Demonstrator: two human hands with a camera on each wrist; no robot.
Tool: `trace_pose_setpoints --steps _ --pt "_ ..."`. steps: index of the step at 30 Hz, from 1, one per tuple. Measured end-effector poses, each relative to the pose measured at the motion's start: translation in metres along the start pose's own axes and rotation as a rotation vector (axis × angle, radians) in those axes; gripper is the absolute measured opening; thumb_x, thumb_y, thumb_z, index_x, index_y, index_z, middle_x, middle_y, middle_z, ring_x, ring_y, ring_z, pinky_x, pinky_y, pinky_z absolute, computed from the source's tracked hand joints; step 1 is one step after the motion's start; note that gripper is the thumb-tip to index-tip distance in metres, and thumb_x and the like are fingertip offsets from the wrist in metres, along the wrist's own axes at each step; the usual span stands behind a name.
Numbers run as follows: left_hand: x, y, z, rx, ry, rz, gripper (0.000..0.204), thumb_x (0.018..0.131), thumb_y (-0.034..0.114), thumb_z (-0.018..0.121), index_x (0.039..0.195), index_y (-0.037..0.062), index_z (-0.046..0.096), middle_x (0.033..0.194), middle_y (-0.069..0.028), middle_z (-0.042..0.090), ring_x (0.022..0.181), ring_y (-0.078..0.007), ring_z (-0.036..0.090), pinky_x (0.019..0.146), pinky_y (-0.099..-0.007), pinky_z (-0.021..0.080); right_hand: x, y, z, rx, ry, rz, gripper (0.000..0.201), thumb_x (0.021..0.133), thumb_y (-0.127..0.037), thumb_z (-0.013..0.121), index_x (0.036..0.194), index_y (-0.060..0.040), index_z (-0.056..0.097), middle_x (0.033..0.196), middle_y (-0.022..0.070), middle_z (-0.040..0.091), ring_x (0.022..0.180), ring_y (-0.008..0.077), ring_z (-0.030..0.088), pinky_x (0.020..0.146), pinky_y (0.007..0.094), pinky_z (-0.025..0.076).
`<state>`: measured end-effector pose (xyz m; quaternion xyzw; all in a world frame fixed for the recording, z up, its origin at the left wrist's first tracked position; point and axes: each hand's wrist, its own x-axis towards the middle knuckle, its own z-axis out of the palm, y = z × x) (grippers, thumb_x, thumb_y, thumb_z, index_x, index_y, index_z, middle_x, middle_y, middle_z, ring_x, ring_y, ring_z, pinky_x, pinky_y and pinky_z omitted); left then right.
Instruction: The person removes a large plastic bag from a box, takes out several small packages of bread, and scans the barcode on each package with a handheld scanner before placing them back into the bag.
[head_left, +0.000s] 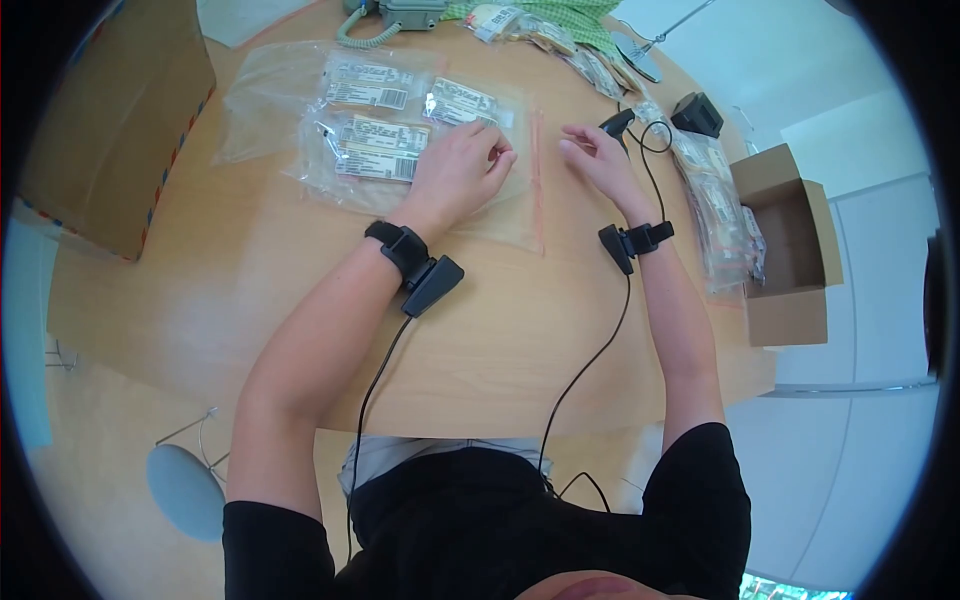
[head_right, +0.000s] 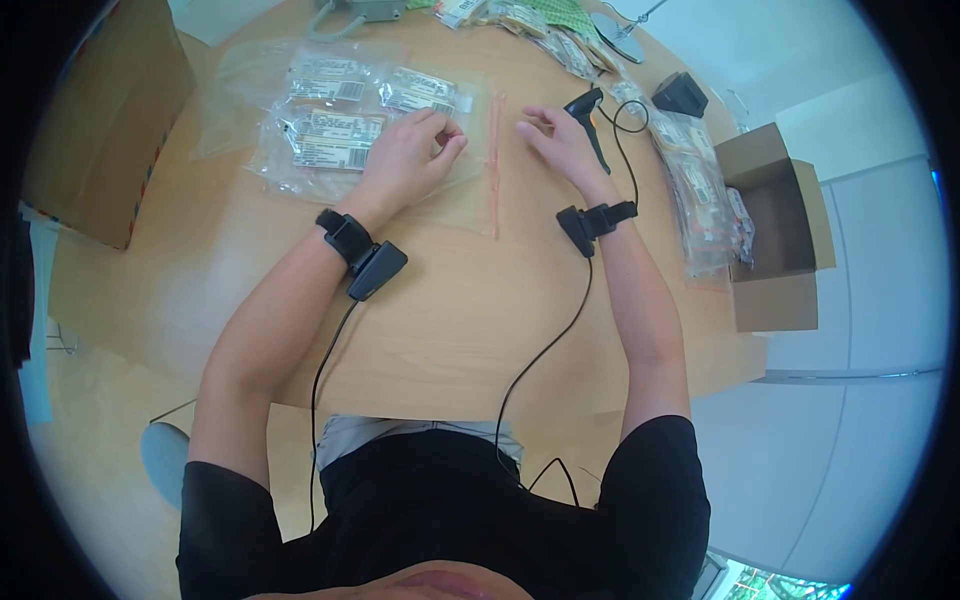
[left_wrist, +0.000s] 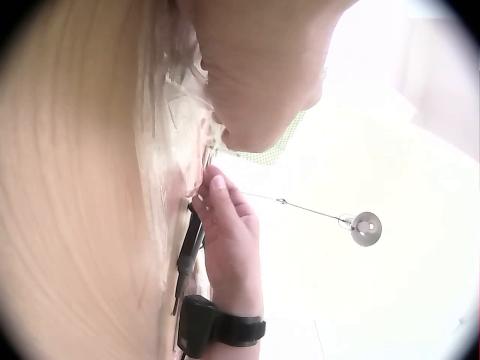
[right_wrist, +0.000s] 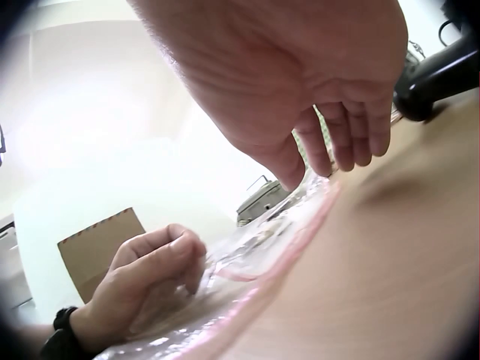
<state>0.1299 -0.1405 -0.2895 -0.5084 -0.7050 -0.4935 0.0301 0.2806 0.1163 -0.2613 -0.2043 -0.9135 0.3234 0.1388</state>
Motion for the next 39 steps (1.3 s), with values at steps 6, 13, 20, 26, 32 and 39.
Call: trace_pose_setpoints --steps 6,13,20,26,32,39 --pt "0.0 -0.002 0.0 0.051 -0.056 -0.035 0.022 0.1 0.027 0.069 0.097 0.0057 0.071 0.096 -0.0089 0.071 0.085 -0.0278 0.071 0.078 -0.0418 0.055 -0.005 0.064 -0.026 0.015 0.073 0.058 0.051 0.099 -0.034 0.077 0.135 0.0001 0.065 0.132 0.0148 0.069 0.125 0.0241 0.066 0.108 0.035 0.051" --pt "0.002 0.0 0.0 0.048 -0.071 -0.051 0.023 0.1 0.027 0.069 0.098 0.0047 0.072 0.095 -0.0093 0.071 0.084 -0.027 0.071 0.077 -0.0415 0.055 0.01 0.091 -0.045 -0.228 0.167 0.105 0.052 0.097 -0.037 0.076 0.133 -0.0008 0.068 0.135 0.0171 0.068 0.127 0.0307 0.065 0.11 0.0381 0.05" --pt "0.003 0.002 0.0 0.018 -0.061 -0.048 0.022 0.1 0.026 0.07 0.097 0.0042 0.072 0.091 -0.0083 0.069 0.076 -0.0245 0.067 0.073 -0.0393 0.053 0.066 0.087 -0.027 -0.467 0.111 0.0 0.06 0.099 -0.044 0.069 0.141 -0.0011 0.063 0.165 0.0328 0.035 0.15 0.0434 0.043 0.121 0.0447 0.04" --pt "0.004 0.004 -0.001 -0.023 -0.048 -0.054 0.021 0.1 0.025 0.07 0.096 0.004 0.071 0.087 -0.0077 0.068 0.072 -0.0237 0.063 0.07 -0.0392 0.051 0.118 0.108 -0.026 -0.626 0.052 0.098 0.059 0.106 -0.041 0.055 0.148 0.0005 0.054 0.172 0.031 0.022 0.156 0.0466 0.032 0.126 0.0461 0.033" --pt "0.003 0.003 0.001 -0.011 -0.048 -0.044 0.022 0.1 0.025 0.069 0.097 0.0039 0.07 0.087 -0.0079 0.067 0.07 -0.024 0.061 0.068 -0.0396 0.05 0.125 0.133 -0.034 -0.541 0.04 -0.065 0.056 0.108 -0.039 0.05 0.146 0.0018 0.056 0.165 0.0206 0.042 0.145 0.0407 0.048 0.122 0.0437 0.039" --pt "0.003 0.005 0.0 -0.02 -0.045 -0.055 0.025 0.102 0.028 0.068 0.1 0.0037 0.072 0.088 -0.008 0.068 0.069 -0.0228 0.06 0.067 -0.0381 0.049 0.053 0.077 -0.037 -0.227 0.021 -0.041 0.053 0.104 -0.039 0.064 0.139 0.0015 0.064 0.15 0.0159 0.062 0.135 0.0335 0.06 0.114 0.039 0.047"
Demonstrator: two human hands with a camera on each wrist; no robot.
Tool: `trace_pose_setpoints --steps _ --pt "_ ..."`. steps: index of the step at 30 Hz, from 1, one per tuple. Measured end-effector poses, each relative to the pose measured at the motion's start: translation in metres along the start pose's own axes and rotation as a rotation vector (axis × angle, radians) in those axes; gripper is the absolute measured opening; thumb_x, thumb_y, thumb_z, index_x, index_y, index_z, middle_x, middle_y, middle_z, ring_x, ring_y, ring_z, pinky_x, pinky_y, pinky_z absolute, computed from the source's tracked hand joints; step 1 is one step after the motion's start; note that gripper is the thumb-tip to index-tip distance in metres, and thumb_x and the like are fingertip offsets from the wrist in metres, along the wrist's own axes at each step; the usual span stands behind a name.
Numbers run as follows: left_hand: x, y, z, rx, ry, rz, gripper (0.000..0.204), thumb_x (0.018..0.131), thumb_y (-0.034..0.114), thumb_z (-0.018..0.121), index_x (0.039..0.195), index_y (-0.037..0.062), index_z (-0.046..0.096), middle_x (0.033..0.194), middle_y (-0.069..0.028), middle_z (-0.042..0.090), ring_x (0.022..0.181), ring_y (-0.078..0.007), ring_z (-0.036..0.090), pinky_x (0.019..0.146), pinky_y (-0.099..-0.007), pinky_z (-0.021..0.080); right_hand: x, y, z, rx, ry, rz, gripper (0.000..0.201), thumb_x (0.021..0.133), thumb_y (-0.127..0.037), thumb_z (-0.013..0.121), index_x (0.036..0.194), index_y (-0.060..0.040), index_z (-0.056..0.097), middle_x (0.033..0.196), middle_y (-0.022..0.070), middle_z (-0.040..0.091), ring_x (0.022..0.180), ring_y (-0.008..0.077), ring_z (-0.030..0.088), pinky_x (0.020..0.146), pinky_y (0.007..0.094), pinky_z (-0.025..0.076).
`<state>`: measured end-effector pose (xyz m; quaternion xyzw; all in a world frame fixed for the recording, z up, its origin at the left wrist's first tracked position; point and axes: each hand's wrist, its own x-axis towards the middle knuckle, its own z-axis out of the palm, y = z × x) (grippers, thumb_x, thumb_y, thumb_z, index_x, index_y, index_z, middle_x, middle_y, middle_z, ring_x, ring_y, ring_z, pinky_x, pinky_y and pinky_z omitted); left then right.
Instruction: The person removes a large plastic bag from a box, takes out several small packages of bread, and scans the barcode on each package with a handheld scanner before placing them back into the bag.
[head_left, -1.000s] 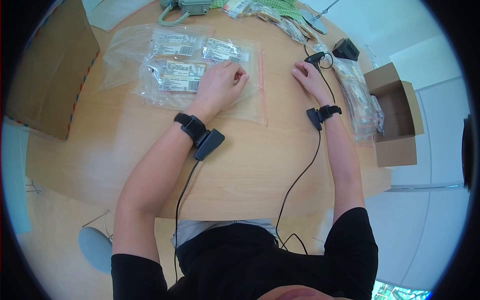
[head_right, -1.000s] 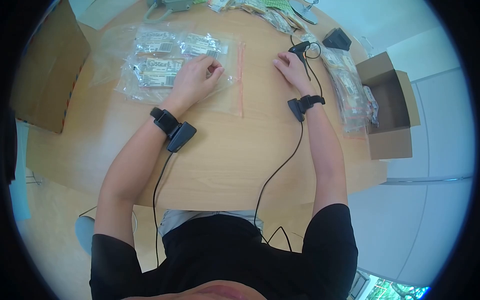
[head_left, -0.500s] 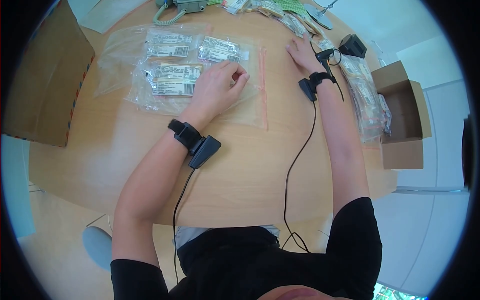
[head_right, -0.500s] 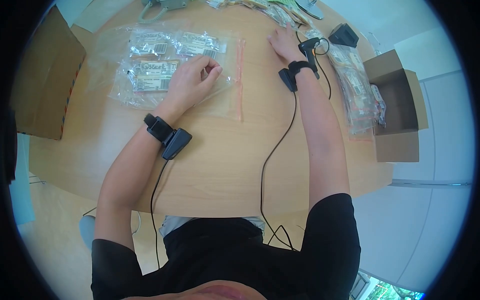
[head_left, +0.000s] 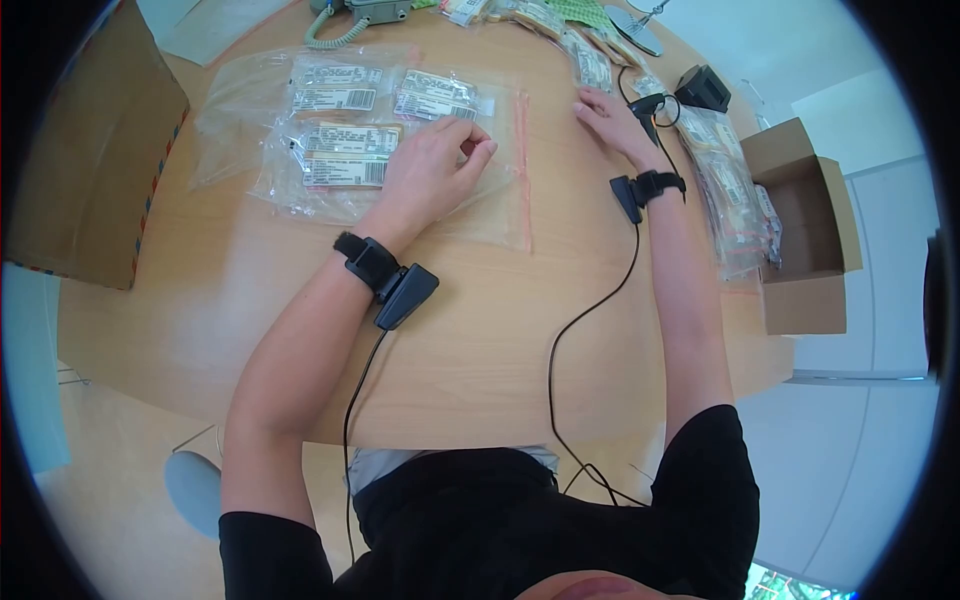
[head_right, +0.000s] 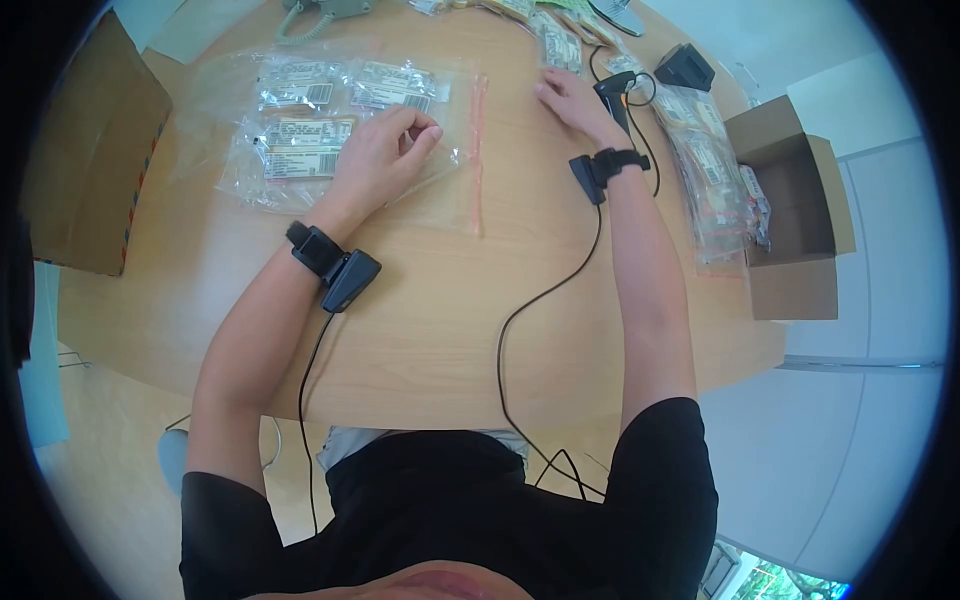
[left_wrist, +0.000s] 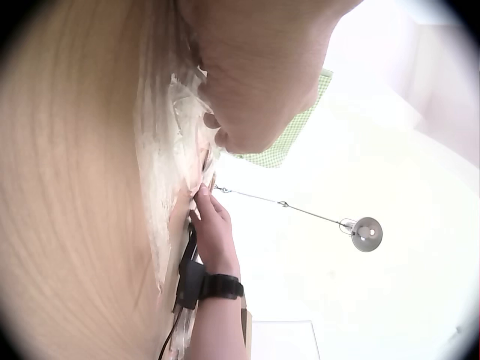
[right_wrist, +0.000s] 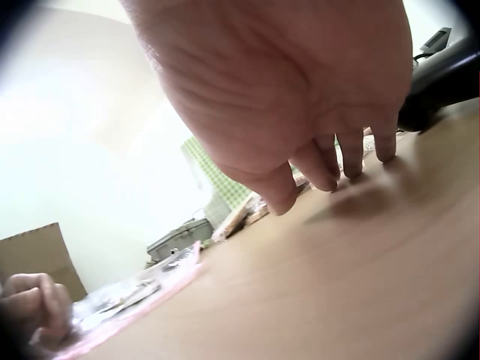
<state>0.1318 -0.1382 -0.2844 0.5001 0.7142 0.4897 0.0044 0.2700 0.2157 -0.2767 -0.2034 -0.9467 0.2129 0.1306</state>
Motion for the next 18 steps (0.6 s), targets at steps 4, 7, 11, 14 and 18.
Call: trace_pose_setpoints --steps 4,7,11,14,18 --pt "0.001 0.003 -0.002 -0.027 -0.012 -0.029 0.028 0.103 0.03 0.067 0.106 0.0034 0.073 0.091 -0.008 0.07 0.068 -0.02 0.058 0.066 -0.0366 0.049 -0.042 -0.047 -0.013 0.29 0.039 0.039 0.051 0.104 -0.039 0.07 0.136 0.0003 0.069 0.145 0.013 0.067 0.128 0.0237 0.066 0.11 0.0361 0.05" --pt "0.001 0.0 -0.002 -0.046 -0.008 -0.042 0.03 0.103 0.031 0.067 0.113 0.0036 0.074 0.091 -0.0073 0.071 0.068 -0.0179 0.057 0.065 -0.0359 0.048 -0.059 -0.067 -0.031 0.449 0.143 0.051 0.046 0.106 -0.036 0.068 0.132 0.0005 0.073 0.137 0.0127 0.072 0.127 0.0222 0.067 0.111 0.0359 0.05" --pt "0.002 0.001 -0.003 -0.038 -0.01 -0.048 0.039 0.102 0.033 0.069 0.129 0.0043 0.068 0.096 -0.0076 0.073 0.074 -0.0211 0.062 0.069 -0.0383 0.051 -0.07 -0.086 -0.054 0.873 0.224 -0.039 0.044 0.109 -0.034 0.064 0.127 0.0039 0.074 0.129 0.0145 0.075 0.126 0.0235 0.068 0.114 0.038 0.05" --pt "0.0 0.006 -0.005 -0.02 -0.023 -0.086 0.05 0.101 0.036 0.07 0.138 0.0044 0.062 0.099 -0.0096 0.075 0.083 -0.0296 0.07 0.077 -0.0434 0.055 -0.079 -0.115 -0.068 1.082 0.167 -0.1 0.054 0.113 -0.041 0.054 0.124 0.0079 0.073 0.129 0.0194 0.074 0.125 0.0274 0.069 0.116 0.0414 0.05" --pt "0.001 0.01 -0.006 0.023 -0.037 -0.089 0.058 0.1 0.034 0.07 0.149 0.0064 0.056 0.099 -0.01 0.075 0.082 -0.0289 0.071 0.077 -0.0428 0.056 -0.083 -0.127 -0.069 1.295 -0.04 -0.216 0.069 0.114 -0.051 0.042 0.12 0.0106 0.074 0.126 0.0224 0.073 0.124 0.0316 0.069 0.117 0.0428 0.049"
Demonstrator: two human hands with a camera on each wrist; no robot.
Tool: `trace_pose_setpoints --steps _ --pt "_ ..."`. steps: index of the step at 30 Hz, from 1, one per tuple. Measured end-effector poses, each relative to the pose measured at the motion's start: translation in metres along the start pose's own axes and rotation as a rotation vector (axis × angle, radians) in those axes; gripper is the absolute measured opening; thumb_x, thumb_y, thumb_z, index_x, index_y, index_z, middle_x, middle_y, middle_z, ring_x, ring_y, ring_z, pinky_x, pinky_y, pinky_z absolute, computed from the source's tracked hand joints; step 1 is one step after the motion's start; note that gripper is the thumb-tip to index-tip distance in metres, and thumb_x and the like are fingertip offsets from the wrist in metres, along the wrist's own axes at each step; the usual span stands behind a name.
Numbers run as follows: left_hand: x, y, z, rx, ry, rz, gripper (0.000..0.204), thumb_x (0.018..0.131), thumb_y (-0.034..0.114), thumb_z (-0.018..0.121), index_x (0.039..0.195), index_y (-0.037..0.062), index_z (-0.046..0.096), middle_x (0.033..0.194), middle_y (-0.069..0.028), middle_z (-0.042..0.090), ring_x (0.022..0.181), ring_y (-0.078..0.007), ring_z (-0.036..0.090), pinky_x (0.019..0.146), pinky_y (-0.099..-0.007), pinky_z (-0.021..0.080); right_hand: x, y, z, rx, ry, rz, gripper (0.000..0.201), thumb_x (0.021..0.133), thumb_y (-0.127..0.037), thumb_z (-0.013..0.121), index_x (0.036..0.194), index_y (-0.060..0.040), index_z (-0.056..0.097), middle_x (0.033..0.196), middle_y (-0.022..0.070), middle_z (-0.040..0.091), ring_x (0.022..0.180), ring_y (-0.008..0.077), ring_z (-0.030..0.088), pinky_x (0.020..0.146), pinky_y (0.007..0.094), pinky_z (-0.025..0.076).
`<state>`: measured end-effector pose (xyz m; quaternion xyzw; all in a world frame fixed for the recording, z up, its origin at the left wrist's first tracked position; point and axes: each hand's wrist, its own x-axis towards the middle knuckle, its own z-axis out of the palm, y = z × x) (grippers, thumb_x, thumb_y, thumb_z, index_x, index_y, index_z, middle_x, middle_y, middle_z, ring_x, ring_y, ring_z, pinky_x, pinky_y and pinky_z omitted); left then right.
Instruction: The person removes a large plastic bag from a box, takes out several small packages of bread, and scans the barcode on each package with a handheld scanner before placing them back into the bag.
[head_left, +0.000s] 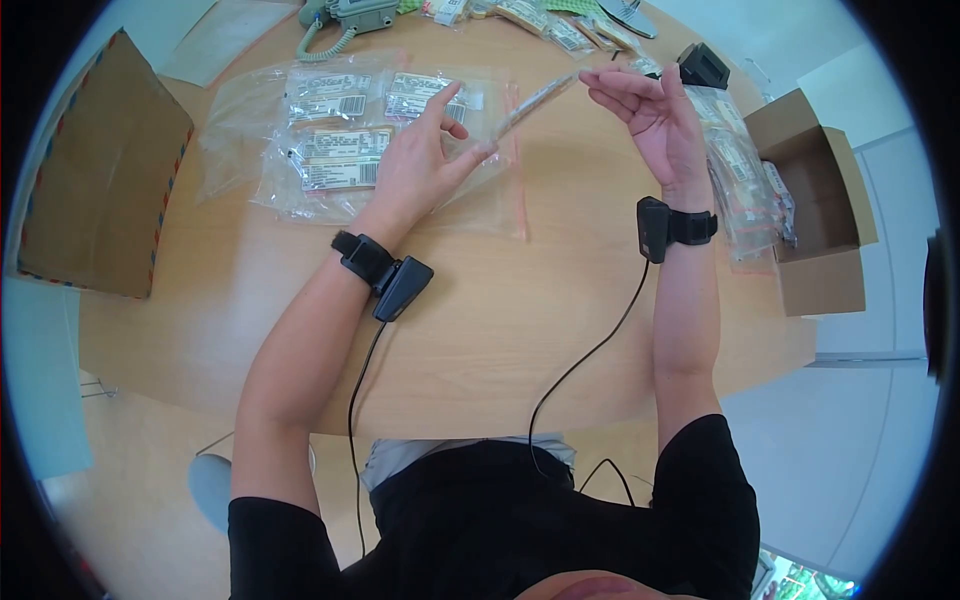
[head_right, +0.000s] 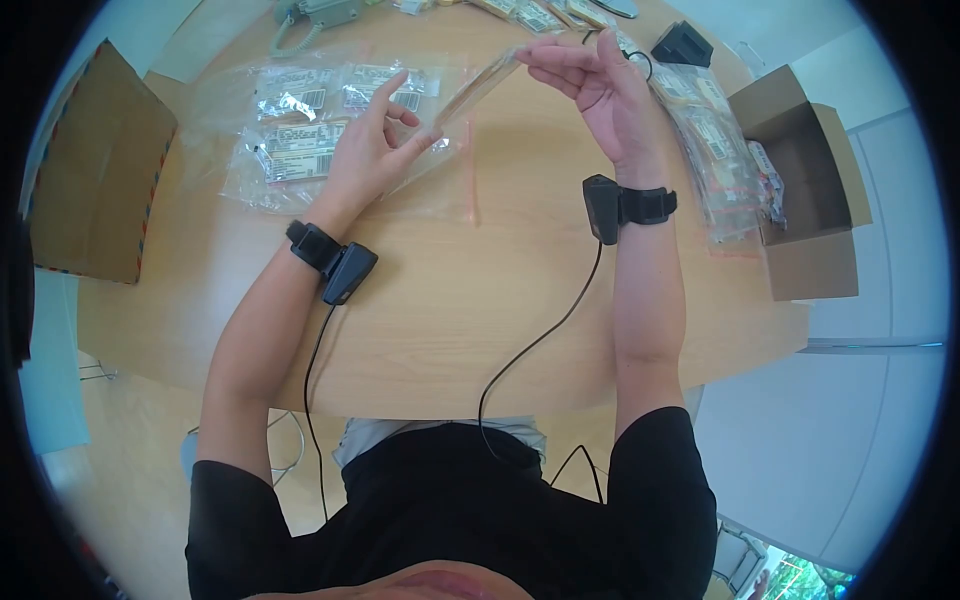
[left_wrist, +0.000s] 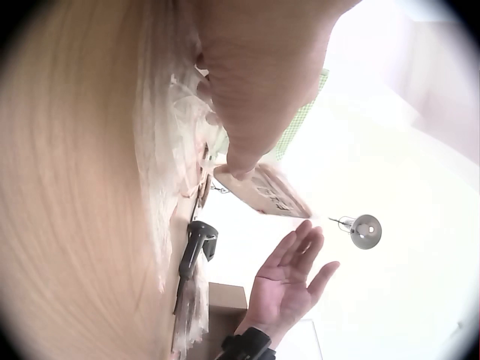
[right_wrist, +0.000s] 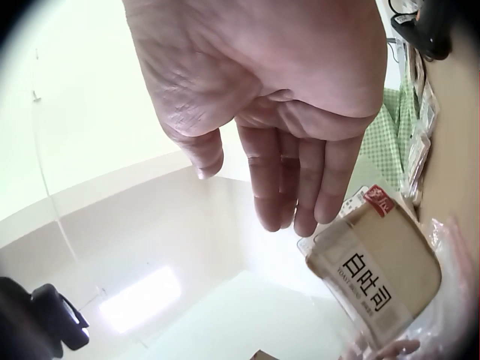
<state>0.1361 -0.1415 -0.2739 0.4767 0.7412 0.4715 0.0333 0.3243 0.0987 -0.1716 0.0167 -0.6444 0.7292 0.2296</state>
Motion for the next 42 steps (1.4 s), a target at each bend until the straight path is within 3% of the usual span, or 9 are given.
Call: trace_pose_setpoints --steps 5,7,12,16,21,25,27,34,42 --pt "0.002 -0.004 -0.005 -0.043 -0.015 0.081 0.06 0.098 0.011 0.069 0.156 0.0104 0.054 0.114 -0.0084 0.075 0.077 -0.0206 0.065 0.078 -0.0341 0.055 -0.001 0.009 -0.004 0.052 -0.167 0.041 0.072 0.114 -0.052 0.041 0.106 0.01 0.077 0.121 0.0232 0.074 0.118 0.0322 0.071 0.112 0.0417 0.053" --pt "0.002 -0.01 0.001 -0.2 0.095 0.164 0.061 0.097 0.002 0.065 0.156 0.012 0.055 0.124 -0.0107 0.075 0.083 -0.0205 0.068 0.082 -0.0338 0.055 -0.002 0.017 -0.007 0.004 -0.13 0.126 0.069 0.113 -0.053 0.047 0.101 0.0082 0.079 0.116 0.0211 0.076 0.114 0.0295 0.073 0.107 0.0393 0.056" --pt "0.001 0.001 -0.004 -0.244 0.105 0.104 0.059 0.094 -0.005 0.061 0.15 0.0157 0.062 0.111 -0.0133 0.072 0.083 -0.024 0.064 0.079 -0.0336 0.056 -0.006 0.022 -0.008 -0.429 0.086 0.337 0.056 0.102 -0.053 0.069 0.099 0.0011 0.081 0.099 0.0102 0.08 0.106 0.0199 0.075 0.099 0.0343 0.058" --pt "0.004 -0.008 0.0 -0.139 0.095 0.153 0.062 0.091 -0.009 0.06 0.149 0.0136 0.063 0.122 -0.0119 0.07 0.095 -0.024 0.064 0.081 -0.0336 0.056 -0.004 0.043 -0.063 -0.899 0.32 0.201 0.045 0.098 -0.04 0.077 0.117 0.0015 0.077 0.117 0.0147 0.077 0.111 0.0222 0.073 0.1 0.0353 0.057" --pt "0.003 -0.006 -0.001 -0.098 0.07 0.159 0.064 0.088 -0.014 0.055 0.146 0.0132 0.063 0.124 -0.0152 0.07 0.106 -0.0302 0.065 0.089 -0.0389 0.055 -0.031 0.081 -0.155 -1.463 0.487 -0.031 0.074 0.089 -0.029 0.084 0.152 -0.003 0.056 0.147 0.021 0.062 0.133 0.0324 0.063 0.11 0.0381 0.05" --pt "0.003 -0.004 0.0 -0.09 0.067 0.129 0.065 0.087 -0.016 0.053 0.144 0.0126 0.064 0.128 -0.0167 0.069 0.111 -0.0342 0.065 0.096 -0.0419 0.053 -0.045 0.095 -0.178 -1.193 0.508 0.209 0.09 0.089 -0.023 0.081 0.166 -0.0081 0.037 0.154 0.023 0.057 0.139 0.0331 0.059 0.113 0.0378 0.046" --pt "0.004 -0.009 0.001 -0.07 0.078 0.156 0.064 0.088 -0.014 0.055 0.145 0.014 0.064 0.126 -0.0156 0.07 0.099 -0.0254 0.065 0.087 -0.0354 0.054 -0.047 0.104 -0.195 -1.106 0.512 0.193 0.094 0.089 -0.022 0.081 0.168 -0.0092 0.032 0.156 0.0235 0.055 0.139 0.0324 0.059 0.113 0.0372 0.046" --pt "0.003 -0.005 0.0 -0.099 0.067 0.116 0.062 0.086 -0.015 0.056 0.141 0.0106 0.065 0.116 -0.0149 0.07 0.084 -0.0226 0.065 0.077 -0.0331 0.054 -0.035 0.059 -0.147 -0.893 0.54 0.308 0.081 0.089 -0.019 0.076 0.161 -0.0011 0.045 0.139 0.0226 0.067 0.121 0.0251 0.069 0.099 0.0352 0.055" --pt "0.002 0.003 -0.003 -0.079 -0.055 0.104 0.072 0.084 0.022 0.086 0.149 0.009 0.057 0.135 -0.017 0.067 0.121 -0.0328 0.063 0.105 -0.0417 0.05 -0.02 0.014 -0.076 -0.415 0.289 0.301 0.056 0.096 -0.02 0.07 0.147 0.0012 0.062 0.11 0.0077 0.075 0.084 0.0076 0.065 0.071 0.024 0.055"
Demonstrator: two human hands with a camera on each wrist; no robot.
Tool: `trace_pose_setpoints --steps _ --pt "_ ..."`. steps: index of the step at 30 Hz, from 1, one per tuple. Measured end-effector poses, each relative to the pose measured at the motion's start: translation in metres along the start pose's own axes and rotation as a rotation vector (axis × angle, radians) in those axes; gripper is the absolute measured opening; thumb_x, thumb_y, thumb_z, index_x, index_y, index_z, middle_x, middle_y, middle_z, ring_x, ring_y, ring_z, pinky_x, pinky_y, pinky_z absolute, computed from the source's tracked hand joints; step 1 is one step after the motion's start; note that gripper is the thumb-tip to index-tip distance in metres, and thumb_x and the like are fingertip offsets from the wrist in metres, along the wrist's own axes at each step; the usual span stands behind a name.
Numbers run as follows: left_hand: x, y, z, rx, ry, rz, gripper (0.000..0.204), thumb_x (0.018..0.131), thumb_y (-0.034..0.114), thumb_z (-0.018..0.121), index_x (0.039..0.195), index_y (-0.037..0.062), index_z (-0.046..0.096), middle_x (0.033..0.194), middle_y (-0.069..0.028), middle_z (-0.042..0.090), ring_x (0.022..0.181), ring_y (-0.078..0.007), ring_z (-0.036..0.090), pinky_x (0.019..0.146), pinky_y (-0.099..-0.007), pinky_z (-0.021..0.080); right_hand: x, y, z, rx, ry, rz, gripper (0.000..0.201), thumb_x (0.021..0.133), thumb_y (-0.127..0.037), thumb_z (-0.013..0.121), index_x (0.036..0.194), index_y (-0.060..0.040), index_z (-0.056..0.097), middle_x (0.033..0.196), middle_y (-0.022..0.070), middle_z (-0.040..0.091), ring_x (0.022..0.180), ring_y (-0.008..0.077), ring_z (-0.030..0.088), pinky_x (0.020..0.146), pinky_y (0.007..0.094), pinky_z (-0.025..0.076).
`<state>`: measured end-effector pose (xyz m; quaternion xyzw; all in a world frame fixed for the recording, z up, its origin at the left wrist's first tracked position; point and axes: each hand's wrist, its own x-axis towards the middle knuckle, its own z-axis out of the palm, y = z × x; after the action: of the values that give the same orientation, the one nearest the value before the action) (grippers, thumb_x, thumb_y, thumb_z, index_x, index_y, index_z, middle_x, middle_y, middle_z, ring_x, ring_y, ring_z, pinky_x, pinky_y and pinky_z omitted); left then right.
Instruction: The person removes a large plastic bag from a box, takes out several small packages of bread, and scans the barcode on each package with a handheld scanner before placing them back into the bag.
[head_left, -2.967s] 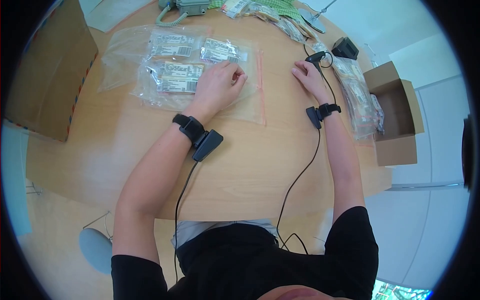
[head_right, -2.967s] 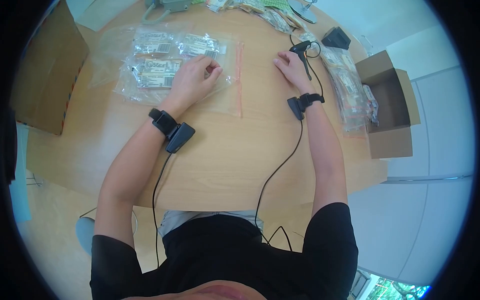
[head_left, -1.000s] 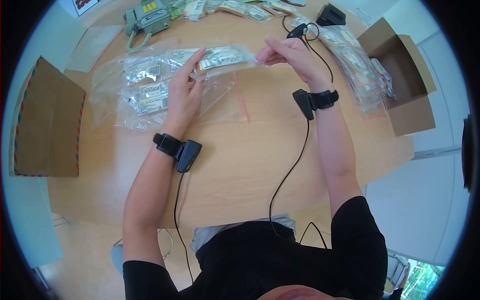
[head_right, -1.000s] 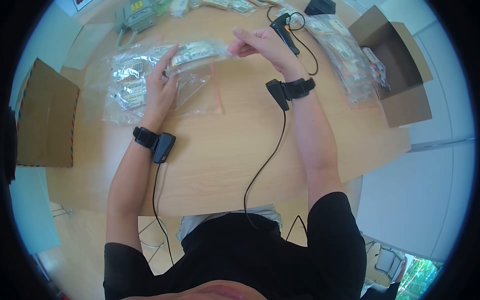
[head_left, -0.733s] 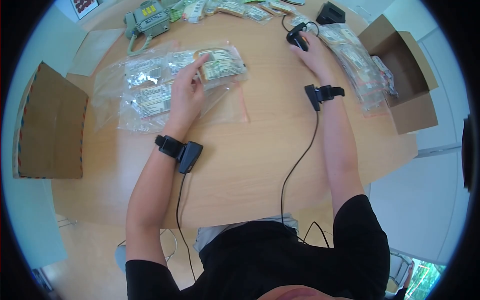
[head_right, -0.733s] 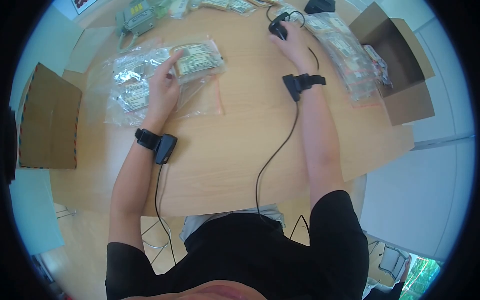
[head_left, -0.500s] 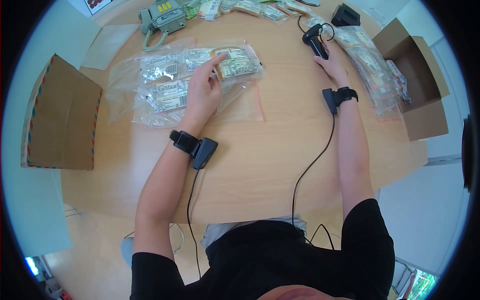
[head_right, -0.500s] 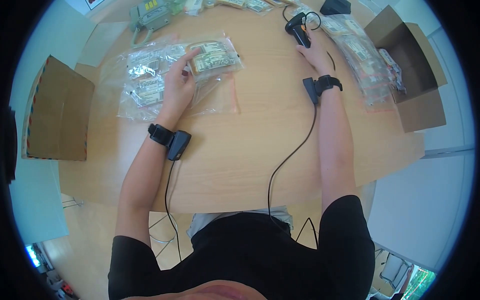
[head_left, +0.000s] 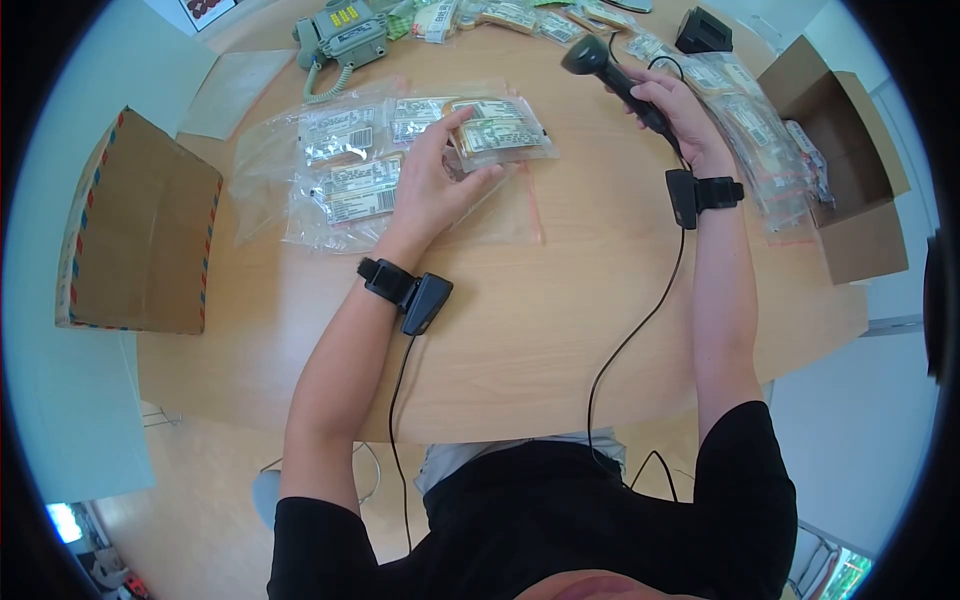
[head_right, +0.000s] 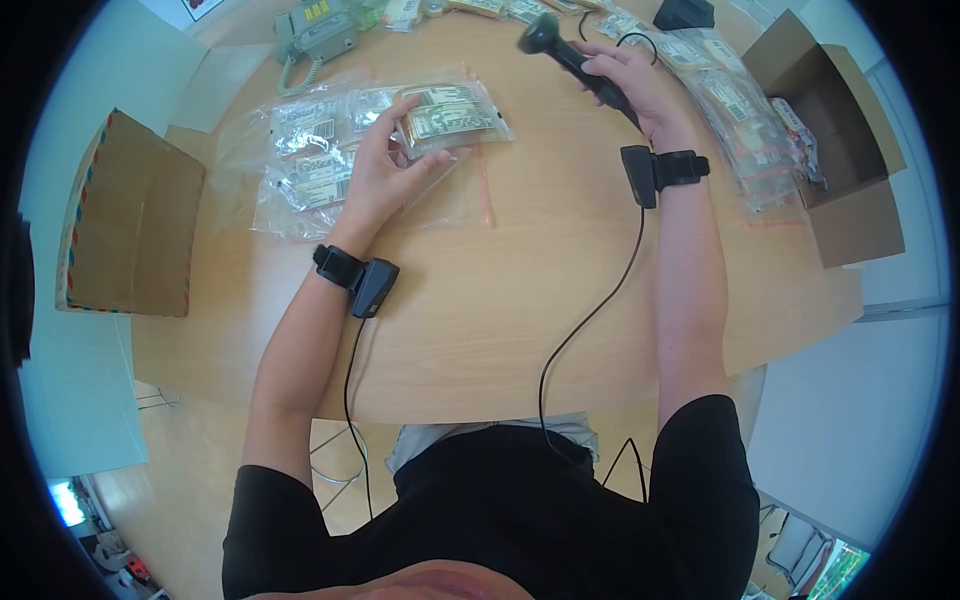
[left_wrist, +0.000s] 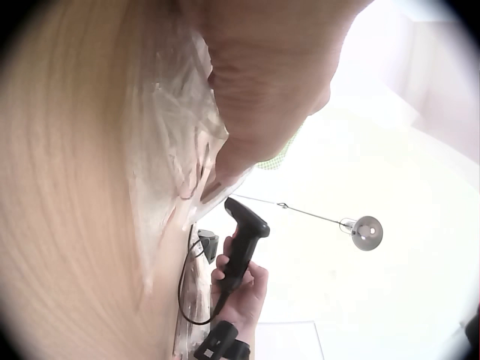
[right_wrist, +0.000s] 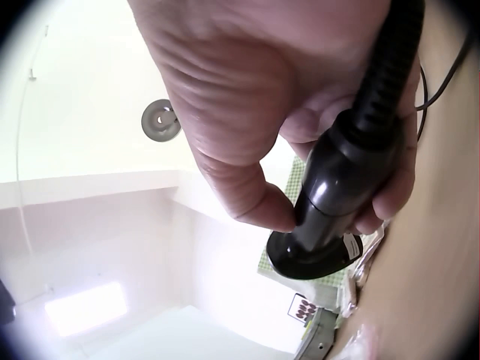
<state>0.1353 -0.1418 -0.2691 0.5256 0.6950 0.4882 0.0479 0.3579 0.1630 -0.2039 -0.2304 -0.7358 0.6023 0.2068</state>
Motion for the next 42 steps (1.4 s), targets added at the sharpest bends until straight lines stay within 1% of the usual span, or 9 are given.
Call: trace_pose_setpoints --steps 8,15,21,22,28,34,37,40,42 --pt "0.001 0.002 -0.001 0.002 -0.048 0.014 0.08 0.084 0.033 0.089 0.15 0.0045 0.055 0.143 -0.0192 0.063 0.13 -0.0369 0.06 0.111 -0.045 0.048 -0.016 -0.032 0.054 0.061 -0.233 0.003 0.047 0.102 -0.04 0.072 0.127 0.0 0.072 0.106 0.0012 0.076 0.074 0.0018 0.06 0.057 0.0183 0.05" --pt "0.001 0.0 0.0 -0.014 -0.044 0.012 0.079 0.085 0.033 0.088 0.15 0.0034 0.055 0.141 -0.0194 0.064 0.129 -0.0369 0.061 0.109 -0.0449 0.049 -0.018 -0.034 0.074 0.037 -0.339 -0.005 0.053 0.103 -0.036 0.072 0.141 0.0003 0.064 0.115 0.0022 0.075 0.077 0.0025 0.062 0.058 0.0184 0.049" --pt "0.001 0.001 0.0 -0.009 -0.006 -0.037 0.08 0.085 0.038 0.089 0.149 0.0029 0.056 0.13 -0.0167 0.068 0.106 -0.0289 0.065 0.093 -0.0388 0.054 -0.004 -0.013 0.062 -0.19 0.044 -0.071 0.063 0.095 -0.034 0.083 0.145 -0.0018 0.062 0.122 0.003 0.073 0.099 0.0051 0.065 0.082 0.0214 0.053" --pt "0.001 0.002 0.0 -0.02 -0.006 -0.07 0.08 0.085 0.039 0.089 0.149 0.0029 0.056 0.127 -0.0157 0.068 0.101 -0.0263 0.065 0.089 -0.037 0.055 0.007 0.006 0.049 -0.311 0.103 -0.107 0.067 0.091 -0.031 0.087 0.145 -0.0005 0.061 0.125 0.0057 0.071 0.108 0.0101 0.066 0.093 0.026 0.053" --pt "0.002 -0.008 0.004 -0.141 0.086 -0.118 0.073 0.096 0.031 0.083 0.154 0.0021 0.05 0.112 -0.0093 0.072 0.086 -0.0099 0.065 0.075 -0.0249 0.054 0.023 0.053 0.02 -0.443 0.166 -0.078 0.068 0.09 -0.025 0.086 0.146 0.0024 0.059 0.126 0.0088 0.071 0.108 0.0138 0.067 0.096 0.0297 0.054" --pt "0.003 -0.004 0.0 -0.208 0.109 -0.176 0.075 0.097 0.03 0.082 0.157 0.0 0.046 0.115 -0.0127 0.071 0.093 -0.0122 0.068 0.077 -0.0259 0.056 0.032 0.083 0.003 -0.33 0.186 -0.035 0.067 0.091 -0.024 0.086 0.146 0.0022 0.058 0.127 0.01 0.07 0.11 0.0166 0.066 0.099 0.0314 0.053" --pt "0.004 -0.01 0.009 -0.409 0.214 -0.163 0.076 0.093 0.031 0.085 0.153 0.0008 0.051 0.1 -0.005 0.066 0.076 -0.0082 0.058 0.067 -0.0251 0.051 0.029 0.084 0.002 -0.352 0.205 -0.033 0.067 0.091 -0.024 0.086 0.147 0.0014 0.058 0.129 0.0106 0.069 0.113 0.0173 0.066 0.1 0.0321 0.053" --pt "0.006 -0.012 0.009 -0.448 0.237 -0.159 0.073 0.096 0.028 0.083 0.155 0.0009 0.049 0.1 -0.004 0.066 0.077 -0.0071 0.06 0.068 -0.0237 0.051 0.029 0.087 0.002 -0.452 0.25 -0.114 0.062 0.092 -0.03 0.083 0.14 0.0039 0.061 0.126 0.0135 0.07 0.111 0.0168 0.067 0.093 0.0302 0.055" --pt "0.006 -0.012 0.01 -0.49 0.254 -0.135 0.072 0.097 0.028 0.082 0.155 0.001 0.049 0.101 -0.004 0.065 0.08 -0.0075 0.062 0.069 -0.0235 0.052 0.031 0.084 0.002 -0.765 0.414 -0.283 0.063 0.093 -0.035 0.082 0.138 0.0042 0.063 0.125 0.0127 0.071 0.111 0.0177 0.068 0.094 0.0308 0.055"
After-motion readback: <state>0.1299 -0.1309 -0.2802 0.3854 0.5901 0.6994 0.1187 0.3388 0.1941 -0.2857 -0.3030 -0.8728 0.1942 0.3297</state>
